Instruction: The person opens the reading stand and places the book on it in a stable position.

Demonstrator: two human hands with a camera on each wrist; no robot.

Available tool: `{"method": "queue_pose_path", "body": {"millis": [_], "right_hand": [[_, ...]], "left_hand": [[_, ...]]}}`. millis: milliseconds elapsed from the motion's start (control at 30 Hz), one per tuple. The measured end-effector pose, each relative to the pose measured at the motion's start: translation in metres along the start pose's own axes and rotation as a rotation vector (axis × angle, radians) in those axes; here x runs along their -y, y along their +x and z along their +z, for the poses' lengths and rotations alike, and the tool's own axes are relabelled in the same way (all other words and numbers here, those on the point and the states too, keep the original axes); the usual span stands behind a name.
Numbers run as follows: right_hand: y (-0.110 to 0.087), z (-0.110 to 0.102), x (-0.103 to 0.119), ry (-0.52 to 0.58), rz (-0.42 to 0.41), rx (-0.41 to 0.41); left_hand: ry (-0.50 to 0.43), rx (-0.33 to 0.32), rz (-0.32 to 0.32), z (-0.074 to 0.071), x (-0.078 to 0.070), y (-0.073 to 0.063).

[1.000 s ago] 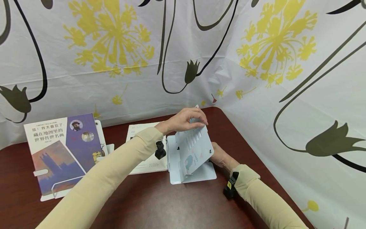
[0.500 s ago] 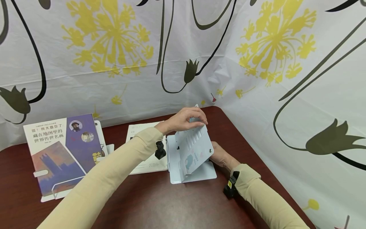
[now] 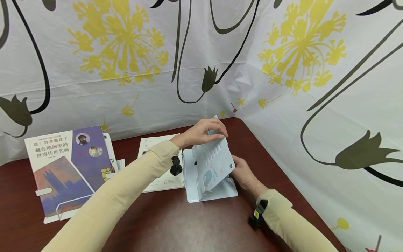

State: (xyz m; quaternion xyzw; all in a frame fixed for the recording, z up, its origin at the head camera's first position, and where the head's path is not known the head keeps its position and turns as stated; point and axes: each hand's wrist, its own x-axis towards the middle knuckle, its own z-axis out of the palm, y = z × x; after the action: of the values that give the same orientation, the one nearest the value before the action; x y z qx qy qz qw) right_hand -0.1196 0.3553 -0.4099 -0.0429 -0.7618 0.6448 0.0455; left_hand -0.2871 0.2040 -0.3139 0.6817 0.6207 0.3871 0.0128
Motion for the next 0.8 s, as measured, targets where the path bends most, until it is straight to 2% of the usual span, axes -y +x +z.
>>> {"method": "queue_pose_path", "body": {"millis": [100,200,267,367,433,500,567,600,700,800], "right_hand": [[-0.026,0.016,0.011,0.172,-0.001,-0.261],[-0.053,0.035,0.018,0.363,-0.07,-0.417],[-0.067,0.047,0.021,0.424,-0.123,-0.451],[-0.076,0.063,0.018,0.42,-0.199,-0.443],[-0.076,0.072,0.017,0.38,-0.209,-0.456],[-0.074,0.08,0.018,0.343,-0.205,-0.474],[-0.073,0.088,0.02,0.319,-0.185,-0.504],[-0.073,0.092,0.024,0.294,-0.148,-0.533],[-0.073,0.098,0.027,0.274,-0.115,-0.577],[-0.073,0.099,0.027,0.26,-0.124,-0.6]], "left_hand": [[-0.007,0.007,-0.002,0.002,-0.001,0.0],[-0.009,0.006,-0.005,0.001,-0.001,0.0],[-0.008,-0.002,-0.009,0.001,0.0,0.0],[-0.009,-0.018,-0.011,0.0,0.001,0.0],[-0.013,-0.04,-0.014,0.0,0.003,-0.001],[-0.022,-0.084,-0.048,0.001,0.006,-0.004],[-0.034,-0.144,-0.13,0.004,0.011,-0.01],[-0.049,-0.174,-0.194,0.005,0.014,-0.013],[-0.114,-0.244,-0.445,0.009,0.024,-0.026],[-0.178,-0.244,-0.675,0.011,0.034,-0.038]]}}
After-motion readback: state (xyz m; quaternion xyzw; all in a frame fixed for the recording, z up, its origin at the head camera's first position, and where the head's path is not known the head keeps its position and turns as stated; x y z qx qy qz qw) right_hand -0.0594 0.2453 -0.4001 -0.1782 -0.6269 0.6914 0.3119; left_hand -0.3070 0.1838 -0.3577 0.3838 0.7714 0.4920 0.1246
